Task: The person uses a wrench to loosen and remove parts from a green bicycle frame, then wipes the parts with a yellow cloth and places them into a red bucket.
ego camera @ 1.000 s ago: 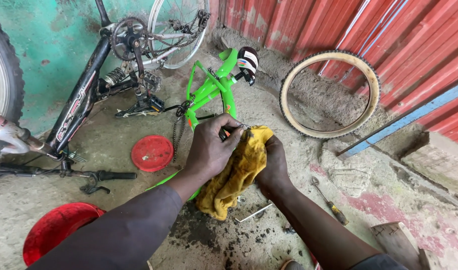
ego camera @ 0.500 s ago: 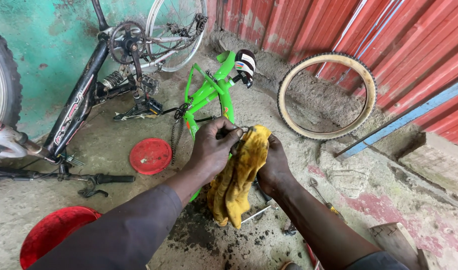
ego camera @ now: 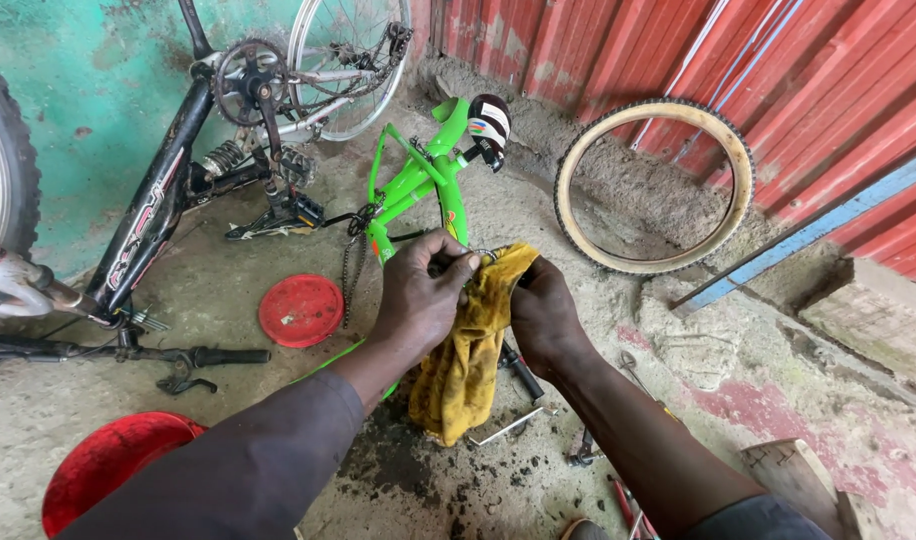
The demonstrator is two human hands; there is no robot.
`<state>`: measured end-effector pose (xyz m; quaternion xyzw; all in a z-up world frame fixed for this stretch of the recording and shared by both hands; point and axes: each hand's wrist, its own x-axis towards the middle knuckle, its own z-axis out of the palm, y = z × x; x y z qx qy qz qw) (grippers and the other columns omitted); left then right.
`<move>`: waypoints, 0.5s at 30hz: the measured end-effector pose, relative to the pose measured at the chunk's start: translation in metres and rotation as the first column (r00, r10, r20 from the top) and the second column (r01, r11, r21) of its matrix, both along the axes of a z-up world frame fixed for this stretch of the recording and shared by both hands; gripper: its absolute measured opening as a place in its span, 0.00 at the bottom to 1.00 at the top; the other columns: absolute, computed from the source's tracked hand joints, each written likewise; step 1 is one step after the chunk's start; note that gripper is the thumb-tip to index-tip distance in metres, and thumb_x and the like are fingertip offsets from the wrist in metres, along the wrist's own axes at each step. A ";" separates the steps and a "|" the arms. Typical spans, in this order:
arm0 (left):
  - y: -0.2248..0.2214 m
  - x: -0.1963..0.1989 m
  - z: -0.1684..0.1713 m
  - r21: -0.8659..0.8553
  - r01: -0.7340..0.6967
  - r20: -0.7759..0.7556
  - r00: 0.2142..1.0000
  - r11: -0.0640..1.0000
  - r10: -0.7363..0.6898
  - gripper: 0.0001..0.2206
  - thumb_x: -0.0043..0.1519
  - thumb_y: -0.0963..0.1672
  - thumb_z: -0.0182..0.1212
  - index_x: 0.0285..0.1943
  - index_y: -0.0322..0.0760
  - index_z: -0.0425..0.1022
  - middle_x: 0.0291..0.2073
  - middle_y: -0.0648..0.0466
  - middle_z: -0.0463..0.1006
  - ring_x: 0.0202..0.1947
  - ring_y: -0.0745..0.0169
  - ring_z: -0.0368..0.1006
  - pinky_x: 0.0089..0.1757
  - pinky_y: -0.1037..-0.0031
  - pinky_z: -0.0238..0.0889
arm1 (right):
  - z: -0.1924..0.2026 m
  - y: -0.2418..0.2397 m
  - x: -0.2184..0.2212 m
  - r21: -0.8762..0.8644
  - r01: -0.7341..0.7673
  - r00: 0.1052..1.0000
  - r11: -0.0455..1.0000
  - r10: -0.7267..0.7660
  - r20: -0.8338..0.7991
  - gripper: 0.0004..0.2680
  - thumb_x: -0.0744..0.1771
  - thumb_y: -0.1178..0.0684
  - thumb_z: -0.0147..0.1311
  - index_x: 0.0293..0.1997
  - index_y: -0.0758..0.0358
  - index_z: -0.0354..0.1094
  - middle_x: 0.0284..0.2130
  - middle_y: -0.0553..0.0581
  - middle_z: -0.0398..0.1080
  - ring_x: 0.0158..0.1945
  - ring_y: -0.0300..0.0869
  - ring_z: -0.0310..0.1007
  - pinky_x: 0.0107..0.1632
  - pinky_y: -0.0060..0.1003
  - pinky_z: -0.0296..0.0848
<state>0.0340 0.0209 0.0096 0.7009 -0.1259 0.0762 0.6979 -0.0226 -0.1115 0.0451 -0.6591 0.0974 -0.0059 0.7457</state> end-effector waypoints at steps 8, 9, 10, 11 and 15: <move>-0.004 0.004 0.001 -0.052 0.021 0.028 0.999 0.998 -0.019 0.04 0.61 0.37 0.67 0.35 0.31 0.77 0.25 0.46 0.77 0.17 0.65 0.74 0.24 0.77 0.70 | -0.003 0.001 0.005 0.010 0.000 1.000 1.000 0.000 0.016 0.08 0.69 0.52 0.54 0.35 0.66 0.73 0.24 0.55 0.73 0.26 0.38 0.75 0.31 0.30 0.75; -0.005 0.003 0.001 -0.052 0.021 0.028 0.999 0.998 -0.019 0.04 0.61 0.37 0.67 0.35 0.31 0.77 0.25 0.46 0.77 0.17 0.65 0.74 0.24 0.77 0.70 | -0.004 0.000 0.006 0.010 0.000 1.000 1.000 0.000 0.017 0.08 0.69 0.52 0.54 0.35 0.66 0.73 0.24 0.55 0.73 0.26 0.38 0.75 0.31 0.30 0.75; -0.005 0.001 0.001 -0.054 0.004 -0.002 1.000 0.999 -0.004 0.04 0.62 0.37 0.66 0.35 0.32 0.78 0.25 0.46 0.77 0.17 0.65 0.73 0.23 0.77 0.70 | -0.004 -0.002 0.005 0.012 -0.003 1.000 1.000 0.002 0.016 0.08 0.69 0.52 0.54 0.35 0.66 0.73 0.24 0.55 0.74 0.26 0.38 0.75 0.31 0.30 0.75; -0.005 -0.002 0.001 -0.056 -0.013 -0.033 0.999 0.998 0.011 0.04 0.63 0.37 0.65 0.35 0.32 0.78 0.25 0.46 0.78 0.16 0.66 0.72 0.23 0.78 0.69 | -0.005 -0.003 0.004 0.014 -0.005 1.000 1.000 0.005 0.016 0.08 0.69 0.52 0.54 0.35 0.66 0.72 0.24 0.55 0.74 0.26 0.38 0.76 0.31 0.30 0.75; -0.003 0.007 -0.005 -0.091 -0.053 -0.079 0.996 0.994 0.046 0.04 0.63 0.38 0.65 0.35 0.32 0.77 0.25 0.48 0.76 0.17 0.68 0.72 0.22 0.80 0.67 | -0.007 -0.007 0.004 0.014 -0.013 1.000 1.000 0.012 0.026 0.08 0.69 0.52 0.54 0.35 0.66 0.72 0.24 0.55 0.74 0.26 0.38 0.76 0.31 0.30 0.75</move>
